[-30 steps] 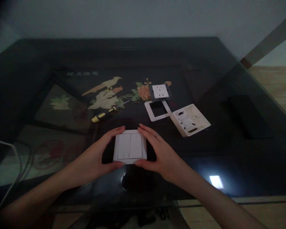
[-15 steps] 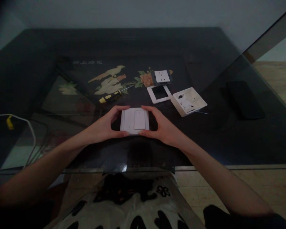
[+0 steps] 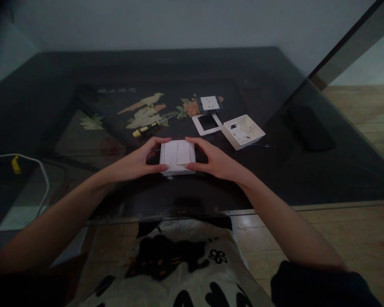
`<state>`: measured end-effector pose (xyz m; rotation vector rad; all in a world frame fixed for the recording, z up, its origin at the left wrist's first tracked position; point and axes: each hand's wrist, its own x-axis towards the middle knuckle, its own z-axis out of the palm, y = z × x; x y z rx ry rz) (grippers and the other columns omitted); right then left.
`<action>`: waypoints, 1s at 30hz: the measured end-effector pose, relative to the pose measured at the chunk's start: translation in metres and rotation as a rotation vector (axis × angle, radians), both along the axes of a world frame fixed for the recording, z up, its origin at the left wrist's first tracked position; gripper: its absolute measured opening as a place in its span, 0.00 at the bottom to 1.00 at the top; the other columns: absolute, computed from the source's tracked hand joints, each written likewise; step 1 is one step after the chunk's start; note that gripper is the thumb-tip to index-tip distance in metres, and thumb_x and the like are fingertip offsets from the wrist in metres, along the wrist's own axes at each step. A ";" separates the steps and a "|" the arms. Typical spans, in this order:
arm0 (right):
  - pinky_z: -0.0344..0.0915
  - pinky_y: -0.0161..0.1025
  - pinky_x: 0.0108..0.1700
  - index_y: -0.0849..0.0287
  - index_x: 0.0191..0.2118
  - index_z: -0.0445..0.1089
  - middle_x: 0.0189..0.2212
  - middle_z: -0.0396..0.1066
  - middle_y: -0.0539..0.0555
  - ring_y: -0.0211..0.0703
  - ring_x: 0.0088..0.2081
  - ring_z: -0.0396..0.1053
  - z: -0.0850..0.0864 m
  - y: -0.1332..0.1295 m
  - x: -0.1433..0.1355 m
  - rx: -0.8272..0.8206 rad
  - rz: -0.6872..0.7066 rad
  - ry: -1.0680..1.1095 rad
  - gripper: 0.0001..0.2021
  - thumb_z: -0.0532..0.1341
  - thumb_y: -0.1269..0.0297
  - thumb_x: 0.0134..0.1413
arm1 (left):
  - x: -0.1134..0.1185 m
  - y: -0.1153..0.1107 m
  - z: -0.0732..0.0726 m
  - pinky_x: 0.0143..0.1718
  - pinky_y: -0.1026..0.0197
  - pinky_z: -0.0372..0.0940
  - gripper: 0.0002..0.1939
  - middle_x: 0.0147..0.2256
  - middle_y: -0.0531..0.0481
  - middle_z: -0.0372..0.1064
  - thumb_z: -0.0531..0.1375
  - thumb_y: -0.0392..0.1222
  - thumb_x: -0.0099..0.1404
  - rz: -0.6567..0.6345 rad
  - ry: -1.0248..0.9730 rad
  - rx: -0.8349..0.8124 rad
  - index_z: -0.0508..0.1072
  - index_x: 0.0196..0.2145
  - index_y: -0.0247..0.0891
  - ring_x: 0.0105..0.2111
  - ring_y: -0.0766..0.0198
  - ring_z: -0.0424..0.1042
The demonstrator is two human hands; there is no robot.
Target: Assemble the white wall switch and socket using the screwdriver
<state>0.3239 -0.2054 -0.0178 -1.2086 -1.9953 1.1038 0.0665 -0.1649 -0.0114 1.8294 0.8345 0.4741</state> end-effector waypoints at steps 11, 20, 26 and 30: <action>0.57 0.60 0.64 0.57 0.64 0.57 0.65 0.57 0.63 0.56 0.66 0.56 0.004 0.000 -0.003 0.049 -0.014 -0.095 0.36 0.67 0.56 0.52 | 0.003 -0.003 -0.005 0.63 0.44 0.56 0.34 0.60 0.38 0.59 0.68 0.42 0.56 0.048 -0.080 -0.020 0.59 0.56 0.37 0.61 0.49 0.61; 0.55 0.60 0.65 0.58 0.66 0.54 0.65 0.57 0.63 0.55 0.65 0.56 0.004 0.000 -0.001 0.072 0.014 -0.113 0.38 0.66 0.55 0.53 | 0.002 -0.003 -0.006 0.64 0.44 0.54 0.34 0.62 0.37 0.57 0.68 0.42 0.56 0.053 -0.043 0.017 0.59 0.57 0.37 0.62 0.49 0.60; 0.46 0.60 0.68 0.55 0.68 0.51 0.70 0.46 0.62 0.54 0.70 0.46 0.001 -0.002 0.000 0.120 0.019 -0.129 0.39 0.64 0.51 0.56 | -0.002 -0.002 0.002 0.65 0.42 0.52 0.37 0.64 0.38 0.55 0.67 0.44 0.60 -0.014 0.027 0.074 0.56 0.62 0.40 0.64 0.49 0.56; 0.46 0.59 0.69 0.48 0.70 0.48 0.71 0.44 0.56 0.51 0.70 0.45 0.000 -0.006 -0.004 0.163 0.017 -0.141 0.38 0.63 0.51 0.58 | -0.004 -0.003 0.004 0.68 0.41 0.45 0.39 0.70 0.41 0.43 0.65 0.45 0.63 -0.067 0.097 0.223 0.52 0.66 0.45 0.69 0.51 0.45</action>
